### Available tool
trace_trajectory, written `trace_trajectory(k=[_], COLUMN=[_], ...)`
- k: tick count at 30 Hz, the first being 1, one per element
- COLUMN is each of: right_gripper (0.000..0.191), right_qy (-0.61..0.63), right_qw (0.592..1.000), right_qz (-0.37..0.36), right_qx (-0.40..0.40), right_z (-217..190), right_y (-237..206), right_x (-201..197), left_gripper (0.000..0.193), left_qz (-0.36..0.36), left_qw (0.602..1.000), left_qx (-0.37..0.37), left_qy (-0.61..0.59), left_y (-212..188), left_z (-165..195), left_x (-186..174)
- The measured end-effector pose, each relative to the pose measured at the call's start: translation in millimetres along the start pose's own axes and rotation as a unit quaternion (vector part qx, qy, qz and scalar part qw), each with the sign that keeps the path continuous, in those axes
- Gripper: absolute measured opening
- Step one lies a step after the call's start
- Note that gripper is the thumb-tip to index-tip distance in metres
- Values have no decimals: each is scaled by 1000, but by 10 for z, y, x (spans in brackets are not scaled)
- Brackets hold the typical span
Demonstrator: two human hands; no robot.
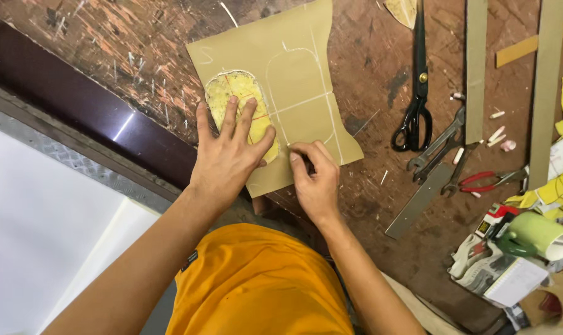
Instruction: The person places a yellow pattern piece onto a larger piece of cardboard and uses a white marking tool to trace its outline. They then use a ruler to draw straight lines and additional curves on the cardboard, creating a template.
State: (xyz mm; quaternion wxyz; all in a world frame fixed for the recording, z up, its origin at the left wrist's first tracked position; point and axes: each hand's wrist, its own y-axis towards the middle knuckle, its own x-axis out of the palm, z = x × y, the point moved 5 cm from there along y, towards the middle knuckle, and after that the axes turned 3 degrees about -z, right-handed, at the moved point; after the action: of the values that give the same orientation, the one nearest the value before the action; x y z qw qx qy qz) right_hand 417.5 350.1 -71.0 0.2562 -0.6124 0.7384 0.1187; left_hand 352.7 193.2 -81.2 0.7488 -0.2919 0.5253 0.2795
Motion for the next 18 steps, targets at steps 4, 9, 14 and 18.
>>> trace_trajectory(k=[4, 9, 14, 18], right_gripper=[22, 29, 33, 29], right_qy=[-37, -133, -171, -161], right_qw=[998, 985, 977, 976], right_qz=[42, 104, 122, 143], right_qx=[-1, -31, -26, -5], right_z=[-26, -39, -25, -48], right_y=[-166, -341, -382, -405], right_x=[142, 319, 348, 354], left_gripper=[61, 58, 50, 50], left_qz=[5, -3, -10, -64], left_qw=[1000, 999, 980, 936], left_qx=[8, 33, 167, 338], left_qy=[9, 1, 104, 79], left_y=[-3, -28, 37, 151], left_z=[21, 64, 63, -27], left_x=[31, -9, -126, -168])
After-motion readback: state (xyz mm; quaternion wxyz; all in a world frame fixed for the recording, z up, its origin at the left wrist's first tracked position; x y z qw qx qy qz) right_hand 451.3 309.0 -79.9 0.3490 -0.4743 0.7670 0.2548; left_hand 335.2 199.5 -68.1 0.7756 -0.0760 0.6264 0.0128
